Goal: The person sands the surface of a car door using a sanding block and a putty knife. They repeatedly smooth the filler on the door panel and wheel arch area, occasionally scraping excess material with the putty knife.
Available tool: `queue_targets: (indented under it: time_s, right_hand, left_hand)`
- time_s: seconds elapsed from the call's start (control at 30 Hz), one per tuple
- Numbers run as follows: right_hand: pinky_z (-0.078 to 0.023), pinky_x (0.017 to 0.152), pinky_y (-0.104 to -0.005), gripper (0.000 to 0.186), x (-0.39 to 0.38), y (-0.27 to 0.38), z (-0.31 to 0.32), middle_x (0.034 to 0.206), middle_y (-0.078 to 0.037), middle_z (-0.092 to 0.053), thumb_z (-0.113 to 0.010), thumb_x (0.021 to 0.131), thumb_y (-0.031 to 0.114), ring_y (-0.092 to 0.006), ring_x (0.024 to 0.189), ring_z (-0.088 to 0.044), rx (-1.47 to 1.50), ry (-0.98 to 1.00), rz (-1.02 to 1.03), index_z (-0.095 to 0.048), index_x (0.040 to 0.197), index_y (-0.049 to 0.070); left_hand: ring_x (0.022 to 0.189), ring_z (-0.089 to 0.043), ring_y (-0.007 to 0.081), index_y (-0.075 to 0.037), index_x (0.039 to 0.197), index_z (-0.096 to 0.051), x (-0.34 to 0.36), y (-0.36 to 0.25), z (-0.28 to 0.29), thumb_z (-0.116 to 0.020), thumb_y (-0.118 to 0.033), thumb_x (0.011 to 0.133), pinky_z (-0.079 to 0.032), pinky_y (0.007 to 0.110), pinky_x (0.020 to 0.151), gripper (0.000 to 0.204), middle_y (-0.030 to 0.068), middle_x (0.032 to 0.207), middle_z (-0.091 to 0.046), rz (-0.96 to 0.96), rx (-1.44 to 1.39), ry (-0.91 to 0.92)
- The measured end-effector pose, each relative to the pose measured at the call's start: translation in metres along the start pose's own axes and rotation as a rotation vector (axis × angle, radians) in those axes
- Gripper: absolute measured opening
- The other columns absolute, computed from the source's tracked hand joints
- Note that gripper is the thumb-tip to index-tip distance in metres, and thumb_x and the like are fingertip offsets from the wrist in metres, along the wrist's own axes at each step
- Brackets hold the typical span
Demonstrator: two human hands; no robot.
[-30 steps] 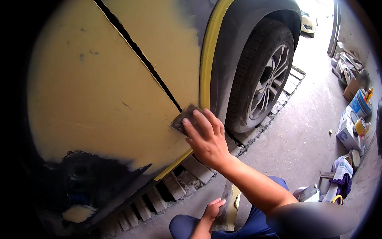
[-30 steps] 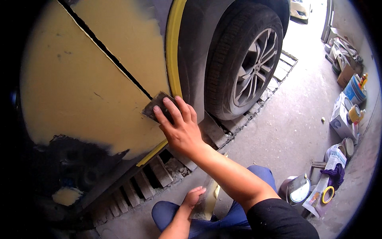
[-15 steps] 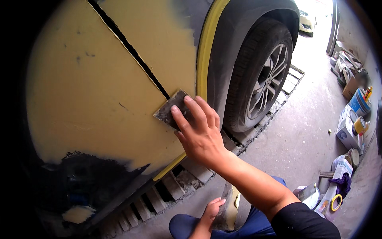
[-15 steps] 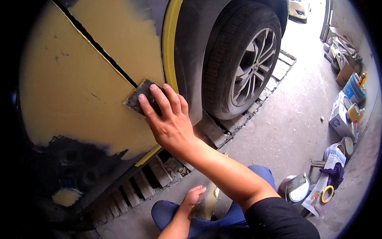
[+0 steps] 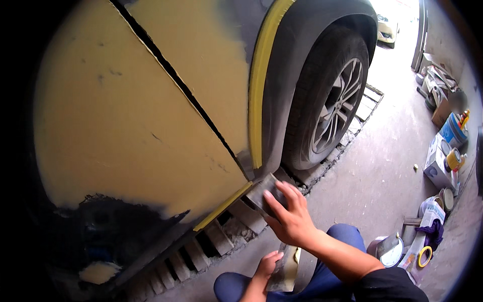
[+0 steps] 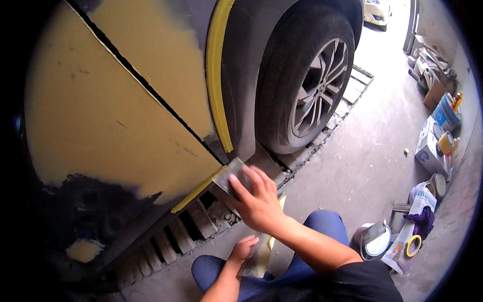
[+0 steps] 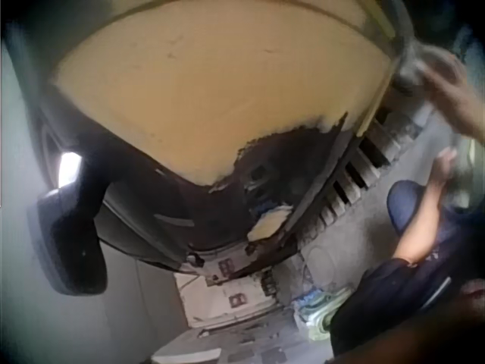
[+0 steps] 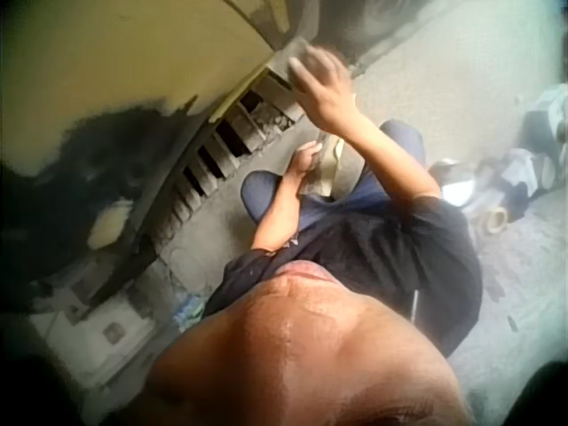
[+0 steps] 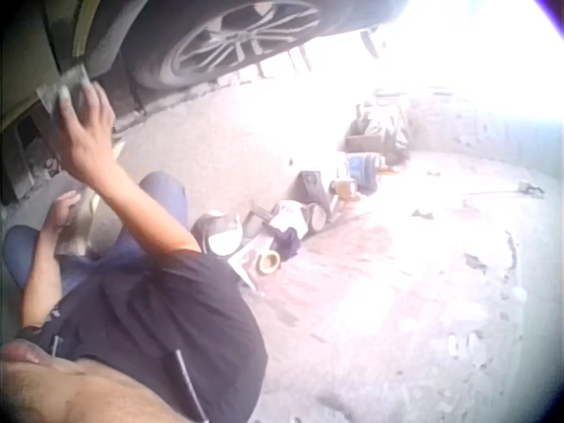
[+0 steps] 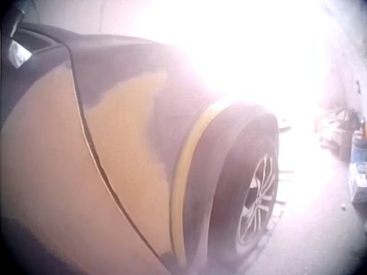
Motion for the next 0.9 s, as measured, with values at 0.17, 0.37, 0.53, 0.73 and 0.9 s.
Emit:
queue_targets:
  time_s: [0.17,0.37,0.53,0.73,0.9]
  right_hand:
    - [-0.047,0.100,-0.0456,0.061,-0.083,-0.017,0.023,0.137,-0.024,-0.046,-0.078,0.083,0.020,-0.0414,0.121,-0.052,0.311,0.365,-0.119,-0.055,0.139,0.010]
    - [-0.051,0.095,-0.0426,0.044,-0.179,-0.025,0.034,0.129,-0.022,-0.055,-0.075,0.088,0.025,-0.0382,0.115,-0.059,0.491,0.580,-0.300,-0.065,0.127,0.008]
    - [-0.046,0.102,-0.0437,0.052,-0.155,-0.057,0.049,0.138,-0.021,-0.051,-0.072,0.088,0.023,-0.0385,0.123,-0.054,0.323,0.450,-0.425,-0.056,0.135,0.007]
    - [-0.041,0.107,-0.0443,0.058,-0.014,-0.041,0.078,0.139,-0.023,-0.047,-0.070,0.080,0.010,-0.0405,0.128,-0.048,0.192,0.059,-0.251,-0.054,0.136,0.003]
    - [-0.038,0.109,-0.0497,0.062,0.081,0.007,0.071,0.140,-0.025,-0.044,-0.073,0.078,0.011,-0.0449,0.130,-0.045,0.028,-0.172,0.063,-0.053,0.136,0.001]
  left_hand:
    - [0.093,-0.067,0.0178,-0.002,0.118,-0.065,0.008,0.014,0.007,-0.059,-0.018,0.096,-0.051,0.029,0.089,0.028,0.0080,0.104,-0.071,0.033,-0.394,0.157]
    - [0.098,-0.068,0.0200,-0.002,0.119,-0.064,0.029,0.012,0.008,-0.057,-0.015,0.099,-0.053,0.032,0.091,0.026,0.0097,0.110,-0.071,0.025,-0.485,0.239]
    - [0.095,-0.067,0.0171,-0.002,0.113,-0.066,0.043,0.017,0.019,-0.059,-0.014,0.097,-0.052,0.030,0.089,0.021,0.0064,0.102,-0.071,-0.003,-0.498,0.257]
    - [0.085,-0.064,0.0121,-0.003,0.101,-0.070,0.022,-0.008,-0.005,-0.062,-0.018,0.094,-0.048,0.024,0.082,0.018,0.0023,0.092,-0.070,-0.124,-0.087,0.034]
    - [0.086,-0.066,0.0167,-0.001,0.107,-0.067,0.047,0.029,0.010,-0.060,-0.016,0.095,-0.052,0.030,0.082,0.020,0.0054,0.095,-0.070,-0.014,-0.292,0.211]
Point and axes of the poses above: each hand's wrist, its own x-axis towards the middle knuckle, its own z-axis out of the back of the hand, y = z × x, the point moved 6 cm from there along x, towards the middle knuckle
